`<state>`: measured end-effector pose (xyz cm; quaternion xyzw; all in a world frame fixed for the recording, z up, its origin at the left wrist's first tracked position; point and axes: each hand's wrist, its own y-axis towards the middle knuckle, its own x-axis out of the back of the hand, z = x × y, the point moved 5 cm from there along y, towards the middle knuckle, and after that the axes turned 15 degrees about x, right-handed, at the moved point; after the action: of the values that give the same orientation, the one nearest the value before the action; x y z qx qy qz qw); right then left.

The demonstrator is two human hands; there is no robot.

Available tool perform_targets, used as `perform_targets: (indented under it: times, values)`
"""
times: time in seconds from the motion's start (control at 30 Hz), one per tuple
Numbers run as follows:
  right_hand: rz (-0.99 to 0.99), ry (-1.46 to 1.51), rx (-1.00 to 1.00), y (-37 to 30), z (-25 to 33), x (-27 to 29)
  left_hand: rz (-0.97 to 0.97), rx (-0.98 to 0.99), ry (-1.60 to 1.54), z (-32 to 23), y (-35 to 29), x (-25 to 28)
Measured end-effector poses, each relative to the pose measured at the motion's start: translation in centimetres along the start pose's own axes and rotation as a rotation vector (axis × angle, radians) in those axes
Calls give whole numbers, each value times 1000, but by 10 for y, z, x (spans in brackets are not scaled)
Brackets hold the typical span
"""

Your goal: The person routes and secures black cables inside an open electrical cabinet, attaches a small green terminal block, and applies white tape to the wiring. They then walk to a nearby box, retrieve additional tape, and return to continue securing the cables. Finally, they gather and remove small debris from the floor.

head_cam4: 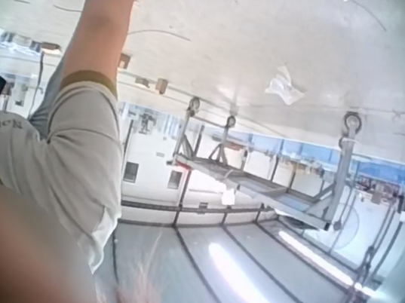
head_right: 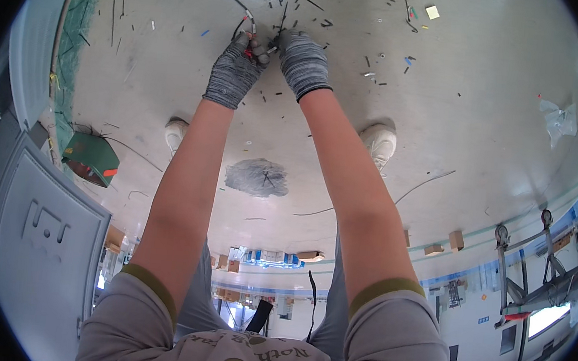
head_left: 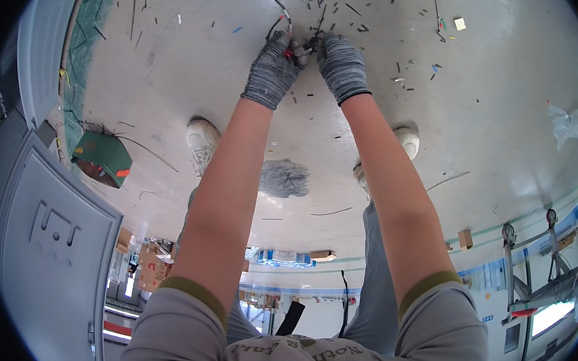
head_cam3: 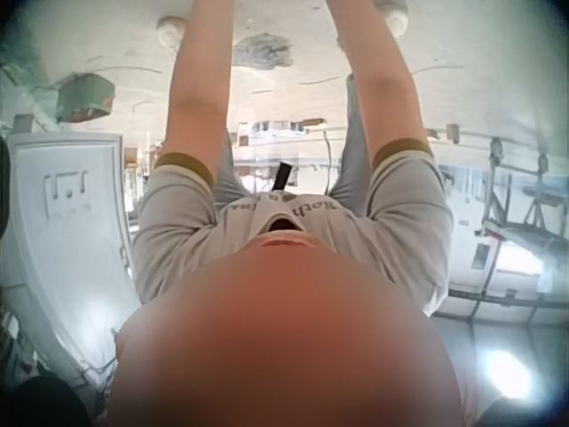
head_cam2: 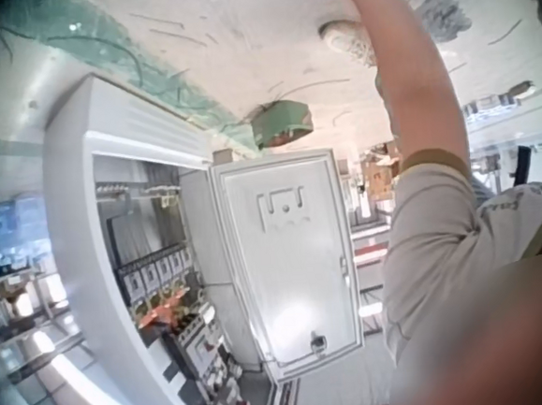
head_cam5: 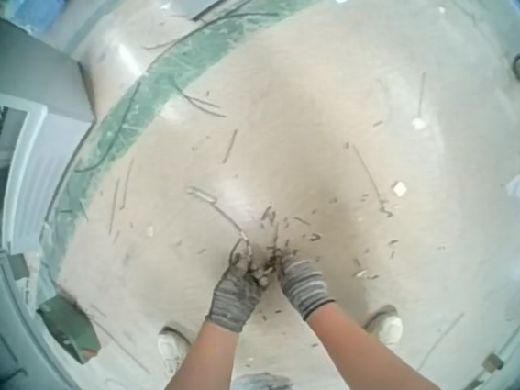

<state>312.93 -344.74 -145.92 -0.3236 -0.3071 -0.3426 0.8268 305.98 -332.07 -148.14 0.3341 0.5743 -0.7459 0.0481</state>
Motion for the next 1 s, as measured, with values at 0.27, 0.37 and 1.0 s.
perform_targets:
  times: [0.27,0.37,1.0]
  values:
    - [-85,812,-87,-27,26,27,-93,14,-26,14,-1,-13]
    - [-227,1069,-313,-24,0,29,-19,28,172,18,-1,-16]
    - [-331,1185,-296,-35,-121,101,-180,-73,521,74,-22,-76]
